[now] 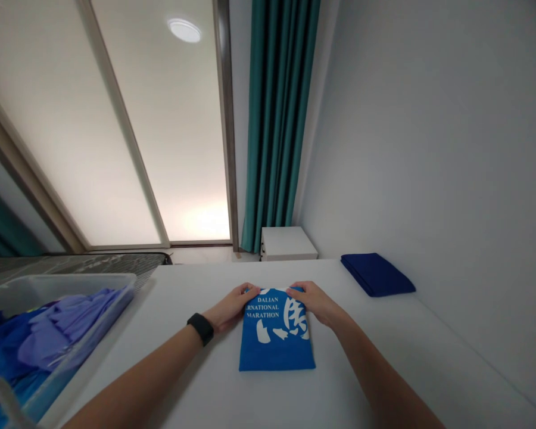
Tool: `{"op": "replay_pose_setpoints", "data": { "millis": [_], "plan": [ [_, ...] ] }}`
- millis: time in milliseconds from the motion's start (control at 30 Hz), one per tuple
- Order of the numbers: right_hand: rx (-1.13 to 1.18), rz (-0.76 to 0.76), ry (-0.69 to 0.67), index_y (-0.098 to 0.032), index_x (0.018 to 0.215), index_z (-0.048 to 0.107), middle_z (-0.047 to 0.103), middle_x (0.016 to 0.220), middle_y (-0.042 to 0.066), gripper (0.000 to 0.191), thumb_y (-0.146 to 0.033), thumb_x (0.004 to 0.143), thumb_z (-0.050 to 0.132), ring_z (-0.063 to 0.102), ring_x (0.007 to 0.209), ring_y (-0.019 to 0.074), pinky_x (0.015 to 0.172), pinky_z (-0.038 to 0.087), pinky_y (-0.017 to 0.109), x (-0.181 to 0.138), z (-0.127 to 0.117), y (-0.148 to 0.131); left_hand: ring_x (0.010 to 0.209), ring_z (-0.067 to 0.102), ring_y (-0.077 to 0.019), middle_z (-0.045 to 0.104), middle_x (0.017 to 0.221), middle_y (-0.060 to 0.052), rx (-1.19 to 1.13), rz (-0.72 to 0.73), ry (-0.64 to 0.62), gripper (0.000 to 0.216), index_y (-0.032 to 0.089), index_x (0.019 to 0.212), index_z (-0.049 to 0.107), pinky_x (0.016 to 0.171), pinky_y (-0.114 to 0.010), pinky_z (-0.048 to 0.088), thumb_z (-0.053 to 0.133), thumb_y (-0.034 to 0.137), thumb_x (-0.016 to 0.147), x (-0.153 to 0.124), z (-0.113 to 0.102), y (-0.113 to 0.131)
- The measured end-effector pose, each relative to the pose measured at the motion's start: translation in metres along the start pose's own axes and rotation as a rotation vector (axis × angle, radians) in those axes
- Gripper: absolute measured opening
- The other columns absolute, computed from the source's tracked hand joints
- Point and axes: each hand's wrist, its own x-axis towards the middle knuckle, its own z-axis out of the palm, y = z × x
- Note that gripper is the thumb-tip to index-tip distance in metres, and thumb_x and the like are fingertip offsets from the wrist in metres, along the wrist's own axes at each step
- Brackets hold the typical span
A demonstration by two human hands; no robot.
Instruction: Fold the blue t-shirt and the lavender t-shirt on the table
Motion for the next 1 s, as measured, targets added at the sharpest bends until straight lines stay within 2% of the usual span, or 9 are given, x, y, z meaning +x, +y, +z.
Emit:
{"op": "replay_pose_setpoints", "data": {
  "millis": [100, 233, 367, 500, 633, 733, 833, 1000],
  "plan": [
    [0.029, 0.01, 0.046, -0.015, 0.082, 0.066, 0.068, 0.071, 0.001, 0.035, -0.047, 0.07, 0.072, 0.062, 0.066, 0.015, 0.062, 0.046, 0.026, -0.001, -0.019, 0.01, 0.083, 0.067, -0.0185, 0.07, 0.093, -0.007, -0.011, -0.062, -0.04, 0.045, 0.016, 0.107, 0.06, 0.076, -0.031, 0.054, 0.078, 0.044, 0.077, 0.012, 0.016, -0.005],
    [0.058, 0.0, 0.089, -0.014, 0.082, 0.066, 0.067, 0.07, 0.001, 0.037, -0.049, 0.069, 0.072, 0.061, 0.064, 0.015, 0.061, 0.046, 0.027, -0.006, -0.047, 0.021, 0.081, 0.068, -0.0179, 0.072, 0.094, -0.01, -0.025, -0.115, -0.157, 0.038, 0.011, 0.097, 0.065, 0.08, -0.032, 0.054, 0.075, 0.043, 0.08, 0.028, 0.036, -0.005],
    [0.124, -0.015, 0.169, -0.015, 0.075, 0.063, 0.063, 0.065, -0.001, 0.041, -0.054, 0.067, 0.072, 0.057, 0.06, 0.0133, 0.057, 0.042, 0.025, -0.013, -0.073, 0.032, 0.081, 0.068, -0.0178, 0.073, 0.093, -0.01, -0.086, -0.1, -0.202, 0.033, 0.012, 0.096, 0.066, 0.083, -0.033, 0.054, 0.075, 0.04, 0.081, 0.046, 0.063, -0.004],
    [0.294, -0.022, 0.202, -0.017, 0.07, 0.057, 0.058, 0.062, -0.004, 0.044, -0.058, 0.065, 0.074, 0.053, 0.058, 0.0112, 0.058, 0.042, 0.024, -0.024, -0.093, 0.044, 0.079, 0.069, -0.0178, 0.073, 0.09, -0.009, -0.048, -0.122, -0.246, 0.032, 0.013, 0.091, 0.065, 0.082, -0.033, 0.054, 0.076, 0.04, 0.08, 0.063, 0.088, -0.002],
    [0.395, 0.019, 0.163, -0.018, 0.083, 0.058, 0.06, 0.07, -0.005, 0.045, -0.051, 0.062, 0.081, 0.056, 0.066, 0.0113, 0.064, 0.045, 0.025, -0.043, -0.109, 0.052, 0.08, 0.069, -0.0186, 0.074, 0.09, -0.009, 0.004, -0.148, -0.339, 0.035, 0.013, 0.092, 0.066, 0.082, -0.034, 0.054, 0.075, 0.045, 0.08, 0.078, 0.103, 0.001],
    [0.344, 0.075, 0.149, -0.018, 0.089, 0.059, 0.062, 0.074, -0.004, 0.047, -0.048, 0.061, 0.082, 0.059, 0.068, 0.0131, 0.06, 0.046, 0.025, -0.056, -0.118, 0.053, 0.082, 0.069, -0.02, 0.074, 0.092, -0.01, 0.063, -0.163, -0.395, 0.036, 0.013, 0.093, 0.066, 0.084, -0.035, 0.054, 0.074, 0.046, 0.08, 0.089, 0.109, 0.006],
    [0.326, 0.045, 0.223, -0.018, 0.091, 0.06, 0.066, 0.078, -0.001, 0.048, -0.051, 0.064, 0.079, 0.061, 0.068, 0.015, 0.056, 0.046, 0.025, -0.061, -0.127, 0.053, 0.084, 0.069, -0.0205, 0.074, 0.093, -0.009, 0.118, -0.16, -0.41, 0.036, 0.013, 0.094, 0.066, 0.084, -0.036, 0.054, 0.073, 0.046, 0.081, 0.104, 0.116, 0.014],
    [0.479, -0.057, 0.448, -0.018, 0.094, 0.062, 0.068, 0.081, 0.001, 0.049, -0.053, 0.064, 0.079, 0.063, 0.07, 0.0152, 0.06, 0.05, 0.026, -0.054, -0.14, 0.058, 0.082, 0.068, -0.0197, 0.074, 0.09, -0.008, 0.151, -0.098, -0.375, 0.035, 0.014, 0.094, 0.066, 0.08, -0.034, 0.054, 0.073, 0.046, 0.081, 0.13, 0.137, 0.016]
  ]
}}
